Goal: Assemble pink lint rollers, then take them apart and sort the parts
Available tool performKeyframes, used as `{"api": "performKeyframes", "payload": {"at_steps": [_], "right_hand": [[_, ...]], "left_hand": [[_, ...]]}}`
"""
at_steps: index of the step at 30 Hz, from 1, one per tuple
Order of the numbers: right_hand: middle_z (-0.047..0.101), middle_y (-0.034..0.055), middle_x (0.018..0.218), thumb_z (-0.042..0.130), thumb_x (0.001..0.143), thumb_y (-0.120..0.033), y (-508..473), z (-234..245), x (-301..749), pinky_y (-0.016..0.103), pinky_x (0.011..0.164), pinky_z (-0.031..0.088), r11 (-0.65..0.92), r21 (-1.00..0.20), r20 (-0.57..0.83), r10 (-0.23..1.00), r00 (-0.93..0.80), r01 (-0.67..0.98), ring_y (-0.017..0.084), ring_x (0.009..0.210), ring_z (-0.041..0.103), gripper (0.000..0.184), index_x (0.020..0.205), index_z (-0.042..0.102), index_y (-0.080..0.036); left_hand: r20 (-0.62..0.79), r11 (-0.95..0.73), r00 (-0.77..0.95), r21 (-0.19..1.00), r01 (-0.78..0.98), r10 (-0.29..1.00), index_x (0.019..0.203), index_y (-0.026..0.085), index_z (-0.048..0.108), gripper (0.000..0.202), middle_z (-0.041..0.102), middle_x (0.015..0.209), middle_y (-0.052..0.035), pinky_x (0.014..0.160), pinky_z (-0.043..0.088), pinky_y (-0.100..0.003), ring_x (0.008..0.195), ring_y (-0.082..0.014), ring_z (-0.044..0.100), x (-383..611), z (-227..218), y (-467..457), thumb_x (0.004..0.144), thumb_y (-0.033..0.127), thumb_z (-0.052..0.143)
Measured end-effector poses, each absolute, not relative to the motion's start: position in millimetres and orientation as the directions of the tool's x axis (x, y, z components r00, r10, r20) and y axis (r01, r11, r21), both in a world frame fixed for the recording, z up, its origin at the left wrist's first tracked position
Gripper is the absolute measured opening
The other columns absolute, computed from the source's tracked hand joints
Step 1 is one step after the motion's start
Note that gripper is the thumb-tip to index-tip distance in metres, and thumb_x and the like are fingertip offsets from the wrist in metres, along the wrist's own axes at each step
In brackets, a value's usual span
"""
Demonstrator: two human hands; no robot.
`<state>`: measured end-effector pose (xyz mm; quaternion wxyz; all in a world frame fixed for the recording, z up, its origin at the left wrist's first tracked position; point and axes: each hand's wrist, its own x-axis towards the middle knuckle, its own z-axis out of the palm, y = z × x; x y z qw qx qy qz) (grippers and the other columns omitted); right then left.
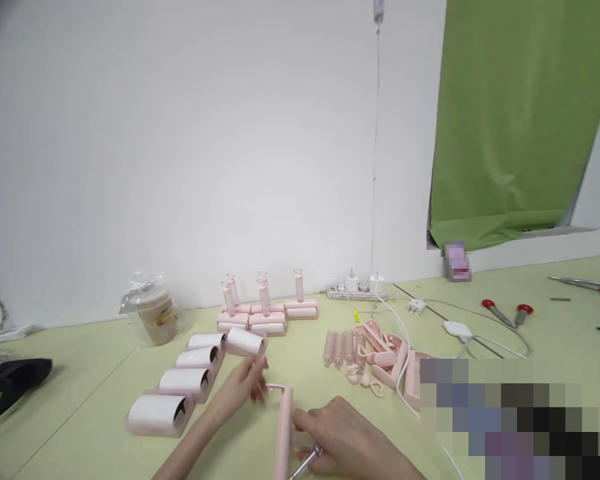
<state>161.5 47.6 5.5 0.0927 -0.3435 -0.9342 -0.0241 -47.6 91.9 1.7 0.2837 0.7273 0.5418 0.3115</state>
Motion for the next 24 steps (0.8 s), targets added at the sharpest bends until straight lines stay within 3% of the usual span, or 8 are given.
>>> {"api": "performKeyframes", "payload": {"at_steps": [2, 4, 6, 8, 11, 14, 19, 24], "right_hand": [[0.064, -0.0039, 0.063, 0.053, 0.07, -0.027, 48, 3, 156, 0.026, 0.042, 0.018, 0.788, 0.099, 0.268, 0.567, -0.779, 0.608, 0.015, 0.047, 0.057, 0.01, 0.076, 0.047, -0.023], [0.062, -0.0032, 0.06, 0.049, 0.075, -0.03, 47, -1, 150, 0.027, 0.043, 0.02, 0.807, 0.189, 0.323, 0.487, -0.811, 0.56, 0.014, 0.045, 0.056, 0.008, 0.075, 0.048, -0.021], [0.061, -0.0024, 0.057, 0.046, 0.078, -0.03, 46, -5, 145, 0.028, 0.043, 0.021, 0.808, 0.236, 0.372, 0.438, -0.818, 0.54, 0.014, 0.044, 0.054, 0.011, 0.074, 0.048, -0.02], [0.061, -0.0016, 0.057, 0.044, 0.08, -0.031, 45, -9, 142, 0.029, 0.043, 0.022, 0.801, 0.24, 0.393, 0.436, -0.809, 0.549, 0.014, 0.045, 0.054, 0.014, 0.074, 0.049, -0.02], [0.063, -0.0014, 0.061, 0.045, 0.08, -0.033, 44, -11, 141, 0.028, 0.045, 0.024, 0.815, 0.169, 0.349, 0.477, -0.807, 0.555, 0.015, 0.047, 0.056, 0.014, 0.075, 0.049, -0.02], [0.065, -0.0025, 0.063, 0.047, 0.076, -0.033, 43, -9, 143, 0.026, 0.047, 0.027, 0.842, 0.029, 0.285, 0.51, -0.812, 0.539, 0.016, 0.048, 0.057, 0.012, 0.079, 0.05, -0.021], [0.06, -0.0043, 0.051, 0.043, 0.077, -0.028, 43, 6, 148, 0.02, 0.047, 0.03, 0.852, -0.174, 0.236, 0.522, -0.819, 0.493, 0.012, 0.045, 0.055, 0.011, 0.076, 0.052, -0.022], [0.062, -0.0004, 0.056, 0.042, 0.078, -0.028, 36, 32, 153, 0.022, 0.049, 0.028, 0.855, -0.215, 0.343, 0.519, -0.783, 0.472, 0.013, 0.049, 0.054, 0.018, 0.085, 0.057, -0.021]], "left_hand": [[-0.07, -0.043, 0.324, 0.943, 0.329, 0.944, 0.097, 0.019, 0.039, 0.064, 0.06, 0.057, -0.0024, 0.048, 0.046, -0.031, 0.052, -0.0202, 0.062, -40, -10, 72, 0.074, 0.067, 0.004], [-0.189, 0.175, 0.418, 0.982, 0.072, 0.889, 0.101, 0.02, 0.035, 0.073, 0.059, 0.056, -0.0011, 0.042, 0.042, -0.027, 0.048, -0.0197, 0.061, -39, -20, 60, 0.064, 0.078, 0.011], [-0.206, 0.225, 0.434, 0.974, 0.008, 0.877, 0.1, 0.022, 0.033, 0.073, 0.059, 0.059, 0.0003, 0.04, 0.04, -0.023, 0.046, -0.0177, 0.059, -42, -27, 54, 0.056, 0.081, 0.031], [-0.182, 0.166, 0.405, 0.983, 0.074, 0.896, 0.098, 0.023, 0.034, 0.065, 0.057, 0.059, 0.0032, 0.04, 0.038, -0.021, 0.046, -0.0144, 0.057, -44, -32, 49, 0.056, 0.07, 0.05], [-0.136, 0.107, 0.406, 0.99, 0.093, 0.904, 0.096, 0.022, 0.034, 0.055, 0.049, 0.056, 0.0075, 0.04, 0.032, -0.016, 0.043, -0.0079, 0.048, -42, -38, 43, 0.062, 0.058, 0.058], [-0.065, 0.087, 0.464, 0.996, -0.026, 0.884, 0.093, 0.021, 0.036, 0.054, 0.043, 0.058, 0.0087, 0.043, 0.025, -0.016, 0.044, -0.004, 0.038, -34, -43, 38, 0.06, 0.054, 0.063], [0.045, 0.029, 0.512, 0.99, -0.136, 0.858, 0.093, 0.02, 0.038, 0.048, 0.044, 0.063, 0.0068, 0.05, 0.03, -0.016, 0.052, -0.0045, 0.041, -25, -29, 30, 0.064, 0.048, 0.064], [0.022, -0.019, 0.351, 1.0, -0.01, 0.936, 0.094, 0.02, 0.041, 0.041, 0.048, 0.056, 0.0063, 0.042, 0.036, -0.017, 0.043, -0.0069, 0.045, -24, 9, 18, 0.07, 0.048, 0.058]]}}
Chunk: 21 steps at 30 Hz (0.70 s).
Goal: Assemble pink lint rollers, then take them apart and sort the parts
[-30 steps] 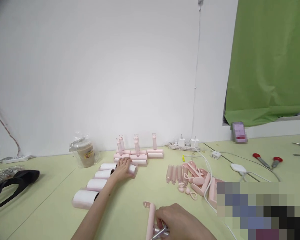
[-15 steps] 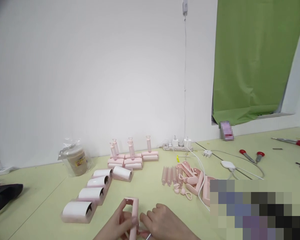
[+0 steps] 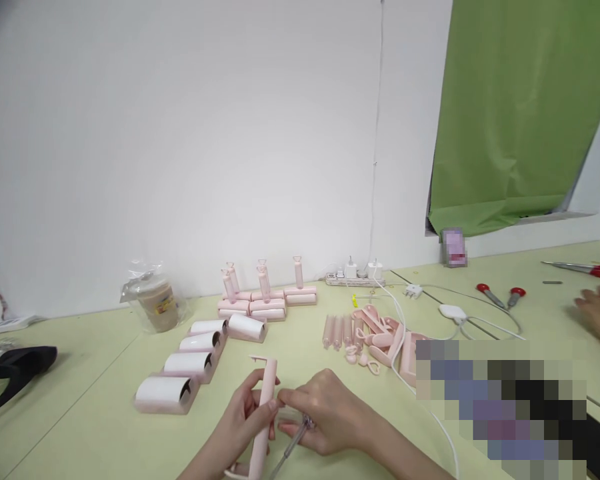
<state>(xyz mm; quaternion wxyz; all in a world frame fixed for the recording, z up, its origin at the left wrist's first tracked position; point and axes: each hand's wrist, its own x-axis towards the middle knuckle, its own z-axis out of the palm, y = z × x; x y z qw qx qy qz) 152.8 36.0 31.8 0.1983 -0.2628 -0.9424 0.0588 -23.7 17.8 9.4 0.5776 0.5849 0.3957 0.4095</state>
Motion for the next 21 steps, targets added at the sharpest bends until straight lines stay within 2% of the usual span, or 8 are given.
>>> {"api": "performKeyframes", "payload": {"at_steps": [4, 7, 9, 13, 16, 18, 20, 21], "right_hand": [[0.054, -0.0036, 0.049, 0.045, 0.075, -0.025, 29, 53, 157, 0.019, 0.048, 0.029, 0.857, -0.313, 0.301, 0.499, -0.813, 0.41, 0.01, 0.045, 0.044, 0.017, 0.083, 0.06, -0.022], [0.045, -0.0061, 0.047, 0.052, 0.067, -0.021, 34, 56, 155, 0.015, 0.045, 0.03, 0.827, -0.427, 0.231, 0.49, -0.841, 0.365, 0.006, 0.042, 0.036, 0.013, 0.075, 0.062, -0.019], [0.041, -0.0068, 0.046, 0.053, 0.064, -0.019, 40, 51, 150, 0.014, 0.043, 0.029, 0.811, -0.456, 0.212, 0.499, -0.84, 0.367, 0.005, 0.041, 0.032, 0.011, 0.071, 0.063, -0.018], [0.042, -0.0066, 0.047, 0.052, 0.066, -0.02, 44, 39, 147, 0.015, 0.047, 0.031, 0.808, -0.449, 0.242, 0.522, -0.818, 0.382, 0.006, 0.044, 0.035, 0.019, 0.08, 0.065, -0.019], [0.044, -0.0067, 0.048, 0.058, 0.065, -0.024, 50, 35, 169, 0.015, 0.045, 0.031, 0.726, -0.57, 0.104, 0.528, -0.843, 0.384, 0.006, 0.043, 0.038, 0.021, 0.083, 0.066, -0.021], [0.047, -0.0055, 0.049, 0.058, 0.067, -0.03, 61, 34, 197, 0.016, 0.041, 0.03, 0.576, -0.681, -0.025, 0.599, -0.8, 0.452, 0.007, 0.042, 0.039, 0.021, 0.082, 0.067, -0.02], [0.05, -0.0025, 0.051, 0.044, 0.079, -0.041, 76, 35, 224, 0.018, 0.042, 0.033, 0.398, -0.735, 0.034, 0.83, -0.556, 0.549, 0.01, 0.044, 0.044, 0.033, 0.083, 0.066, -0.017], [0.053, -0.0008, 0.053, 0.04, 0.08, -0.047, 83, 35, 233, 0.02, 0.044, 0.036, 0.34, -0.755, 0.063, 0.889, -0.454, 0.56, 0.012, 0.046, 0.046, 0.039, 0.082, 0.065, -0.017]], "left_hand": [[0.002, -0.001, 0.35, 1.0, -0.004, 0.937, 0.098, 0.019, 0.042, 0.045, 0.051, 0.058, 0.005, 0.044, 0.039, -0.018, 0.046, -0.0084, 0.05, -23, 28, 1, 0.067, 0.047, 0.06], [0.028, -0.017, 0.29, 0.999, -0.038, 0.957, 0.099, 0.019, 0.041, 0.049, 0.05, 0.057, 0.0056, 0.043, 0.038, -0.017, 0.045, -0.0079, 0.05, -19, 26, -3, 0.066, 0.05, 0.06], [0.027, -0.02, 0.25, 0.999, -0.03, 0.968, 0.097, 0.019, 0.041, 0.05, 0.05, 0.053, 0.0062, 0.041, 0.038, -0.018, 0.043, -0.0086, 0.049, -15, 19, 2, 0.065, 0.053, 0.06], [-0.134, 0.151, 0.244, 0.987, -0.05, 0.96, 0.087, 0.018, 0.042, 0.05, 0.048, 0.04, 0.0067, 0.035, 0.035, -0.019, 0.034, -0.0095, 0.042, -14, 7, 9, 0.06, 0.055, 0.06], [-0.177, 0.19, 0.166, 0.979, -0.069, 0.97, 0.082, 0.019, 0.047, 0.037, 0.049, 0.041, 0.0062, 0.037, 0.034, -0.02, 0.036, -0.0101, 0.045, -40, 12, 4, 0.06, 0.042, 0.064], [-0.151, 0.157, 0.083, 0.985, -0.068, 0.985, 0.086, 0.021, 0.047, 0.032, 0.045, 0.042, 0.008, 0.038, 0.034, -0.02, 0.036, -0.0101, 0.044, -69, 20, 1, 0.064, 0.041, 0.06], [-0.129, 0.129, -0.017, 0.991, -0.027, 0.991, 0.094, 0.022, 0.045, 0.035, 0.043, 0.044, 0.0086, 0.038, 0.035, -0.021, 0.036, -0.0105, 0.042, -94, 25, 3, 0.069, 0.044, 0.052], [-0.094, 0.096, -0.054, 0.995, 0.036, 0.994, 0.099, 0.022, 0.043, 0.038, 0.046, 0.05, 0.0074, 0.04, 0.037, -0.022, 0.039, -0.0108, 0.043, -101, 24, 6, 0.07, 0.045, 0.051]]}}
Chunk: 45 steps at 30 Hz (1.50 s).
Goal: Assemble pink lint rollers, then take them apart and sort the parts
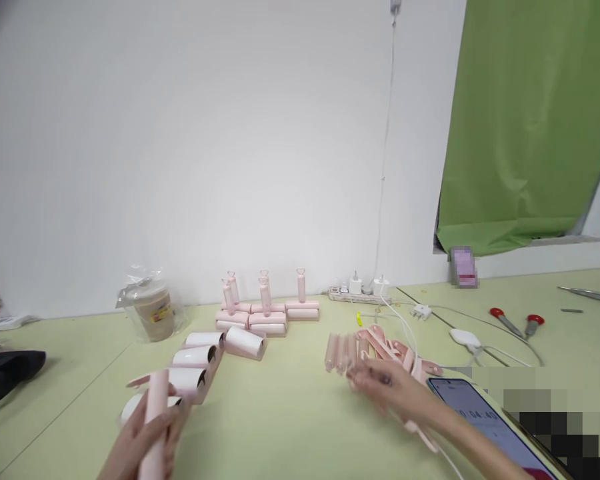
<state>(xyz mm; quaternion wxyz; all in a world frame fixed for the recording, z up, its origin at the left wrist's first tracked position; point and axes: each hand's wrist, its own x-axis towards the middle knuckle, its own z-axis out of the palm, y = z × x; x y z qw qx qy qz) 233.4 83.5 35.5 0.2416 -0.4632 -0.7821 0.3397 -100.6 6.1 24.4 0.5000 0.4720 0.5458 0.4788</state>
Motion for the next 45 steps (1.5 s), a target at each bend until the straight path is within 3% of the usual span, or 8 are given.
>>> {"api": "performKeyframes", "payload": {"at_steps": [5, 11, 16, 23, 27, 31, 39, 45], "right_hand": [[0.063, 0.0053, 0.084, 0.049, 0.073, -0.055, 94, 34, 219, 0.026, 0.059, 0.044, 0.414, -0.68, 0.297, 0.91, -0.289, 0.605, 0.019, 0.07, 0.056, 0.045, 0.102, 0.06, -0.023], [0.055, 0.0015, 0.08, 0.052, 0.08, -0.039, 63, 25, 169, 0.022, 0.051, 0.034, 0.831, 0.088, 0.48, 0.449, -0.754, 0.55, 0.011, 0.056, 0.051, 0.04, 0.119, 0.045, -0.034], [0.052, -0.0013, 0.065, 0.04, 0.086, -0.013, 48, 20, 148, 0.022, 0.052, 0.032, 0.829, 0.347, 0.477, 0.247, -0.844, 0.439, 0.011, 0.054, 0.048, 0.043, 0.126, 0.037, -0.03], [0.051, 0.0052, 0.088, 0.06, 0.071, -0.041, 43, 16, 149, 0.025, 0.054, 0.04, 0.823, -0.021, 0.466, 0.511, -0.722, 0.568, 0.016, 0.063, 0.054, 0.063, 0.125, 0.034, -0.023], [0.048, 0.0017, 0.087, 0.037, 0.085, -0.035, 44, 18, 161, 0.024, 0.053, 0.041, 0.651, -0.376, 0.38, 0.758, -0.531, 0.66, 0.011, 0.056, 0.051, 0.022, 0.101, 0.049, -0.024], [0.044, -0.0011, 0.075, 0.025, 0.09, -0.035, 50, 16, 163, 0.024, 0.061, 0.041, 0.491, -0.588, 0.303, 0.87, -0.388, 0.642, 0.011, 0.061, 0.051, 0.036, 0.065, 0.046, -0.02], [0.048, -0.001, 0.082, 0.051, 0.076, -0.034, 47, 16, 158, 0.02, 0.048, 0.034, 0.205, -0.969, 0.122, 0.882, -0.455, 0.137, 0.007, 0.05, 0.038, 0.022, 0.093, 0.053, -0.021], [0.046, -0.0076, 0.06, 0.041, 0.082, -0.044, 44, 17, 155, 0.015, 0.027, 0.013, -0.442, -0.831, -0.065, 0.68, -0.73, -0.337, 0.0, 0.027, 0.017, 0.029, 0.069, 0.044, -0.019]], "left_hand": [[-0.068, 0.007, 0.106, 0.869, 0.495, 0.992, 0.113, 0.021, 0.036, 0.054, 0.051, 0.084, 0.0011, 0.062, 0.042, -0.024, 0.067, -0.0131, 0.052, -75, 2, 40, 0.065, 0.03, 0.058], [0.153, -0.317, 0.281, 0.574, 0.755, 0.947, 0.086, 0.017, 0.057, 0.023, 0.054, 0.095, -0.0085, 0.081, 0.034, -0.036, 0.093, -0.0248, 0.044, -43, -1, 62, 0.075, 0.033, 0.046], [-0.052, -0.032, 0.316, 0.967, 0.254, 0.947, 0.089, 0.015, 0.057, 0.051, 0.055, 0.076, -0.005, 0.066, 0.04, -0.03, 0.07, -0.018, 0.051, -25, 10, 45, 0.081, 0.054, 0.025], [-0.231, 0.459, 0.456, 0.741, -0.49, 0.859, 0.083, 0.015, 0.055, 0.017, 0.056, 0.072, -0.0009, 0.057, 0.043, -0.02, 0.061, -0.0103, 0.055, -10, 6, 26, 0.077, 0.03, 0.048], [-0.246, 0.295, 0.18, 0.893, -0.341, 0.953, 0.071, 0.019, 0.045, 0.029, 0.042, 0.044, 0.0066, 0.029, 0.029, -0.016, 0.032, -0.0077, 0.04, -16, -5, 32, 0.078, 0.046, 0.039], [-0.049, 0.064, 0.156, 0.993, -0.096, 0.987, 0.085, 0.02, 0.04, 0.032, 0.041, 0.055, 0.0089, 0.025, 0.016, -0.016, 0.026, -0.0022, 0.025, -18, -6, 33, 0.076, 0.051, 0.044], [0.077, -0.225, 0.353, 0.888, 0.401, 0.932, 0.1, 0.018, 0.045, 0.029, 0.038, 0.063, 0.0053, 0.053, 0.029, -0.021, 0.056, -0.0092, 0.036, -19, -3, 19, 0.082, 0.041, 0.038], [-0.215, 0.116, 0.509, 0.969, 0.219, 0.833, 0.068, 0.019, 0.045, 0.035, 0.032, 0.043, 0.0079, 0.039, 0.017, -0.021, 0.038, -0.0071, 0.024, -11, -3, 14, 0.08, 0.05, 0.034]]}}
